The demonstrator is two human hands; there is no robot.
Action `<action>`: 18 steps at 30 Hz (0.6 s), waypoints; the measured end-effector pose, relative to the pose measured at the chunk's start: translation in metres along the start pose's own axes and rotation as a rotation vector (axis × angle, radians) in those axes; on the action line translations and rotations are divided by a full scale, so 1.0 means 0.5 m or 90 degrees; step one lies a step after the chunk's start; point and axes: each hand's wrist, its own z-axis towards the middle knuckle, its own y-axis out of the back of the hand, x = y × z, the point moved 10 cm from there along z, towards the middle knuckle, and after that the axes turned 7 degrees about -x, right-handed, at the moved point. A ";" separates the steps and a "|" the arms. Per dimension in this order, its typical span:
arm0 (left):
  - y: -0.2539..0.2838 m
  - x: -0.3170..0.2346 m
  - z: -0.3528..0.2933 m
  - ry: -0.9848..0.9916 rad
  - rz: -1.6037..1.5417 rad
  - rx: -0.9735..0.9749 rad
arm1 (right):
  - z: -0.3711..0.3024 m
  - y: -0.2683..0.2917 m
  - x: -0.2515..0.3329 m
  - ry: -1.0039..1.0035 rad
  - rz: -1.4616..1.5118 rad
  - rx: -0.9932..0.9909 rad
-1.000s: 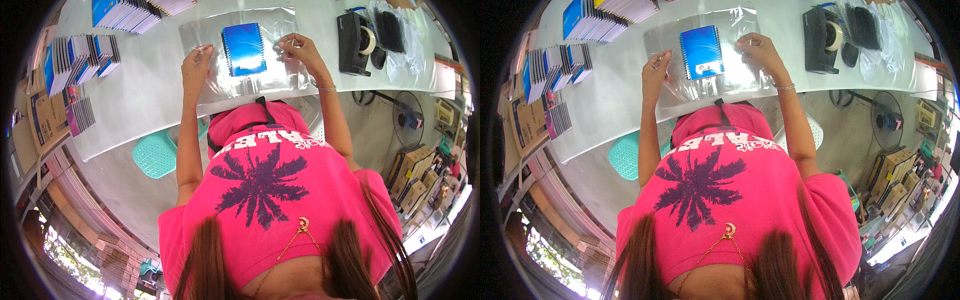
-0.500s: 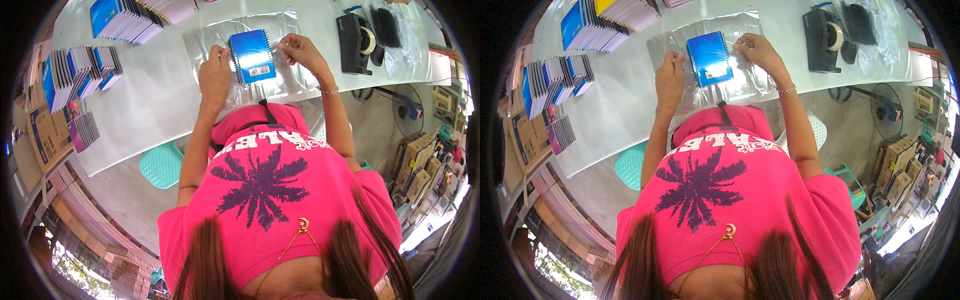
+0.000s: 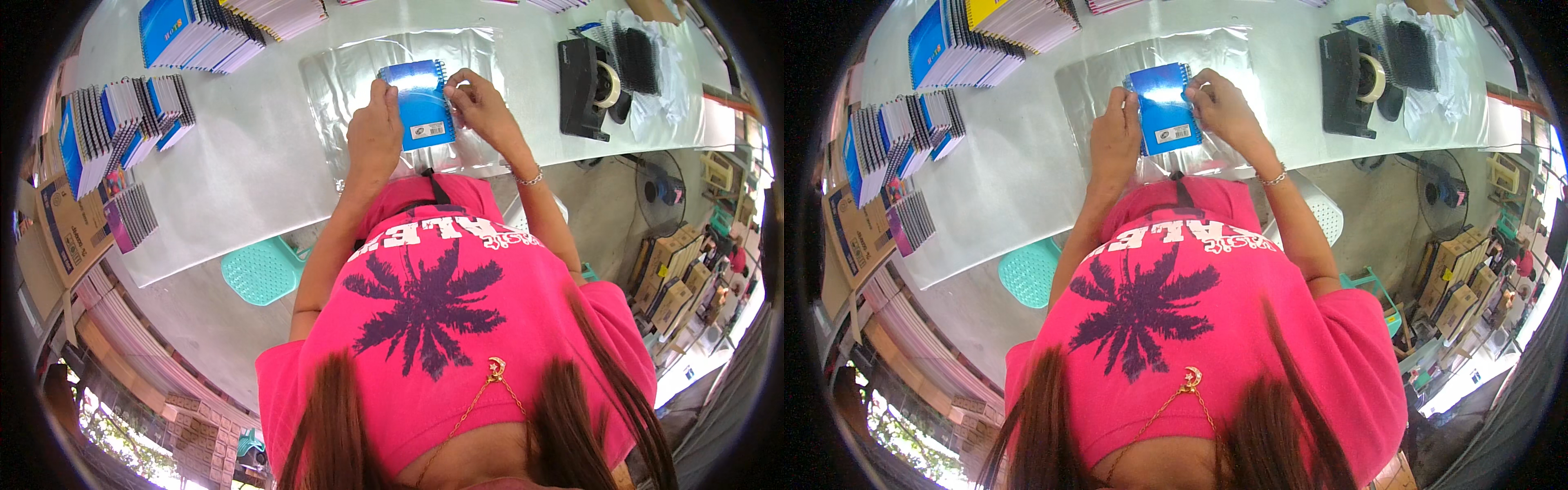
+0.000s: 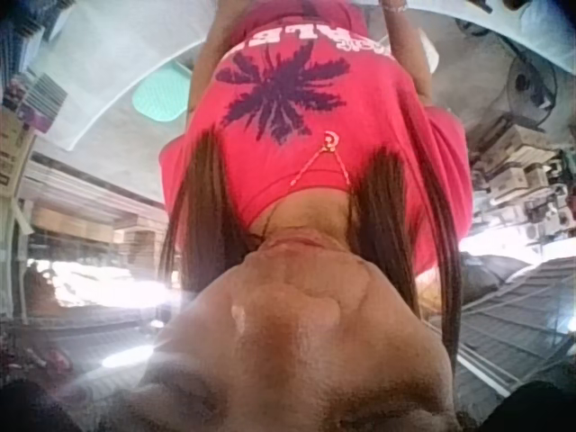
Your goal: The person places stacks of notebooks into clear plastic bags and secures the bags with adhesive tape.
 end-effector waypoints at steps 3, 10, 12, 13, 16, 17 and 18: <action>-0.014 -0.022 0.003 -0.028 0.014 -0.010 | 0.003 -0.010 0.007 0.134 -0.091 -0.089; -0.059 -0.020 0.009 -0.025 0.089 0.011 | -0.007 -0.042 0.037 0.198 -0.200 -0.168; -0.069 -0.020 0.007 -0.037 0.086 -0.008 | -0.006 -0.055 0.034 0.182 -0.232 -0.174; -0.072 -0.020 0.007 -0.039 0.082 -0.011 | -0.006 -0.056 0.033 0.175 -0.249 -0.180; -0.072 -0.024 0.009 -0.044 0.075 -0.010 | -0.007 -0.065 0.027 0.196 -0.293 -0.162; -0.068 -0.025 0.012 -0.045 0.074 -0.002 | -0.007 -0.065 0.028 0.197 -0.294 -0.160; -0.062 -0.026 0.014 -0.046 0.074 0.006 | -0.007 -0.064 0.030 0.199 -0.296 -0.158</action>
